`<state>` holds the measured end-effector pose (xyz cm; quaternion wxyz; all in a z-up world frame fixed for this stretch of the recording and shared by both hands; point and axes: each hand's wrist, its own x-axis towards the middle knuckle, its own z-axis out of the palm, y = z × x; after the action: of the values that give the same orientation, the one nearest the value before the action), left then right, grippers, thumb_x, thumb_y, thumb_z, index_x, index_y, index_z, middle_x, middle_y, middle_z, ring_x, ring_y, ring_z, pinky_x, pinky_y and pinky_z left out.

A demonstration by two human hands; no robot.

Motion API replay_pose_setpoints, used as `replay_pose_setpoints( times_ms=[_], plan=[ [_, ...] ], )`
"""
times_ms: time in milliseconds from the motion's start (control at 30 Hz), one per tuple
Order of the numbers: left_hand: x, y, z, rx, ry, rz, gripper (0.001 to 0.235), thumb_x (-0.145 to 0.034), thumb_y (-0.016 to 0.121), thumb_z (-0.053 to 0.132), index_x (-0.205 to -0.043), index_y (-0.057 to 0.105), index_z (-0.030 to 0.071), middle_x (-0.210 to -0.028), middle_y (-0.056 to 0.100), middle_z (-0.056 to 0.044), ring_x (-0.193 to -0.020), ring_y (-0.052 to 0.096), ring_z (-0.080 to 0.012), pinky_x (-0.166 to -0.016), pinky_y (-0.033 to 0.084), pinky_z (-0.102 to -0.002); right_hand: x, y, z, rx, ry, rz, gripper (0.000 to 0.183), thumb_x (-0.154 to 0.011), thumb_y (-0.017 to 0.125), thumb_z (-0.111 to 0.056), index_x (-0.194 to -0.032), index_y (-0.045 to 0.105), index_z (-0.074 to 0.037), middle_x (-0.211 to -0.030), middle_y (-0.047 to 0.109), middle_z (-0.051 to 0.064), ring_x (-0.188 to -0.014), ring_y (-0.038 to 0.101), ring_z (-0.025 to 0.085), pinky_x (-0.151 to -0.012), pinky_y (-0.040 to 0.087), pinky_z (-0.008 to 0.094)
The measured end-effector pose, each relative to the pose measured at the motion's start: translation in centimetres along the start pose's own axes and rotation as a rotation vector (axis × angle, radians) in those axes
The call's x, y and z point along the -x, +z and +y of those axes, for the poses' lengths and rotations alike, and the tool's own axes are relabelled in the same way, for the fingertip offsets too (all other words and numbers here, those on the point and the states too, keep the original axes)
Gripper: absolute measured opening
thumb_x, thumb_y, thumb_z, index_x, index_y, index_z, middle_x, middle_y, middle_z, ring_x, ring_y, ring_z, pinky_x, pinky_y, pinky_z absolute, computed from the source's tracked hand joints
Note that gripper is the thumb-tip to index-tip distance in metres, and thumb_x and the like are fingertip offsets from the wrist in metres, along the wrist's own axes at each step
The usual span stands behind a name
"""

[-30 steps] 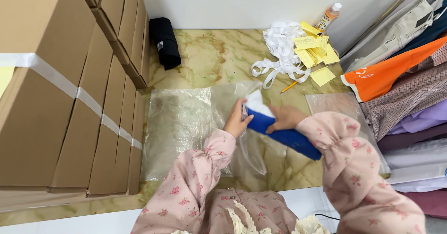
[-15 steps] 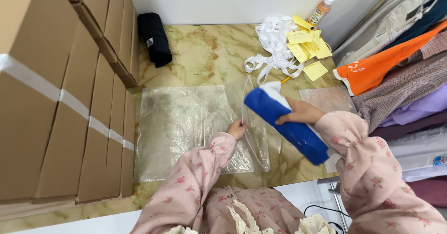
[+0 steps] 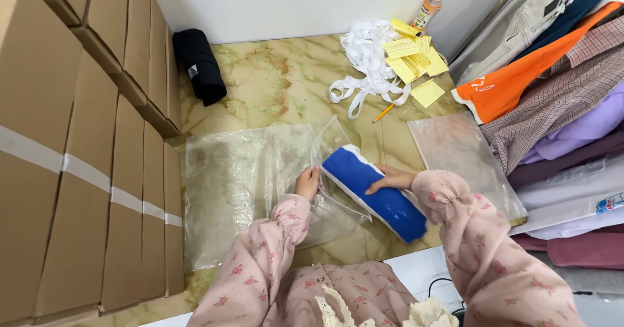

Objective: The person places a folded blue and white garment into a clear plastic bag, seals it, and puts it into a cardboard box. They close the box and tie a white ribbon around it, finishing with a bow on top.

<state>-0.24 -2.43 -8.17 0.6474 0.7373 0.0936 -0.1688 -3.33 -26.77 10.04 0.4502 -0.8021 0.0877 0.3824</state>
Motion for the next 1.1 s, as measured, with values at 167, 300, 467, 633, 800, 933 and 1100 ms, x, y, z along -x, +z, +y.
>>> replay_pose_setpoints(
  times_ms=[167, 300, 467, 633, 800, 933, 1100],
  plan=[
    [0.3, 0.2, 3.3, -0.130, 0.118, -0.016, 0.037, -0.100, 0.051, 0.035, -0.082, 0.066, 0.007, -0.069, 0.069, -0.018, -0.068, 0.070, -0.0318, -0.058, 0.059, -0.043, -6.4, -2.3, 3.6, 0.773, 0.021, 0.017, 0.090, -0.045, 0.094, -0.063, -0.126, 0.067, -0.036, -0.119, 0.074, 0.005, -0.119, 0.067, 0.027, -0.102, 0.054, 0.042],
    [1.5, 2.5, 5.8, -0.446, 0.268, -0.095, 0.036, -0.097, 0.055, 0.040, -0.086, 0.068, 0.008, -0.080, 0.074, -0.016, -0.091, 0.073, -0.0366, -0.078, 0.059, -0.048, -9.7, -1.7, -0.3, 0.899, -0.060, -0.076, 0.090, -0.045, 0.090, -0.073, -0.124, 0.068, -0.036, -0.120, 0.074, 0.004, -0.119, 0.067, 0.027, -0.102, 0.054, 0.042],
    [2.0, 3.0, 8.1, -0.397, 0.217, -0.050, 0.032, -0.097, 0.052, 0.038, -0.092, 0.066, 0.010, -0.077, 0.074, -0.014, -0.085, 0.075, -0.0330, -0.074, 0.061, -0.046, -16.4, 1.7, -3.6, 0.890, -0.241, -0.031, 0.085, -0.054, 0.081, -0.072, -0.117, 0.067, -0.017, -0.114, 0.073, 0.015, -0.114, 0.067, 0.033, -0.095, 0.054, 0.048],
    [4.5, 0.1, 9.7, -0.363, 0.128, -0.010, 0.020, -0.089, 0.059, 0.036, -0.086, 0.058, 0.017, -0.072, 0.073, -0.009, -0.066, 0.074, -0.0255, -0.075, 0.061, -0.041, -12.4, 5.9, -7.6, 0.508, -0.408, -0.034, 0.083, -0.071, 0.074, -0.056, -0.131, 0.048, -0.004, -0.129, 0.060, 0.028, -0.126, 0.055, 0.043, -0.107, 0.044, 0.053],
    [9.5, -2.4, 10.5, -0.733, -0.011, -0.144, 0.047, -0.082, 0.058, 0.050, -0.102, 0.071, 0.009, -0.110, 0.074, -0.018, -0.111, 0.069, -0.0380, -0.095, 0.055, -0.052, -13.3, 6.2, -3.0, 0.096, -0.483, -0.015, 0.084, -0.088, 0.067, -0.040, -0.144, 0.029, 0.008, -0.144, 0.047, 0.040, -0.138, 0.043, 0.052, -0.118, 0.035, 0.058],
    [9.1, 0.1, 7.6, -0.823, -0.094, -0.244, 0.057, -0.082, 0.061, 0.056, -0.105, 0.077, 0.007, -0.116, 0.073, -0.022, -0.117, 0.068, -0.0382, -0.097, 0.055, -0.049, -9.2, 6.0, -1.6, 0.289, -0.051, -0.090, 0.103, -0.077, 0.071, -0.070, -0.155, 0.021, -0.027, -0.161, 0.031, 0.022, -0.145, 0.039, 0.037, -0.120, 0.036, 0.046],
    [7.9, 3.5, 5.7, -0.688, 0.088, -0.282, 0.045, -0.088, 0.054, 0.041, -0.094, 0.077, 0.003, -0.099, 0.075, -0.021, -0.105, 0.072, -0.0385, -0.087, 0.059, -0.051, -16.2, 6.9, 6.9, -0.123, -0.166, -0.019, 0.072, -0.082, 0.086, -0.050, -0.133, 0.044, -0.022, -0.124, 0.060, 0.025, -0.114, 0.065, 0.033, -0.095, 0.055, 0.041]
  ],
)
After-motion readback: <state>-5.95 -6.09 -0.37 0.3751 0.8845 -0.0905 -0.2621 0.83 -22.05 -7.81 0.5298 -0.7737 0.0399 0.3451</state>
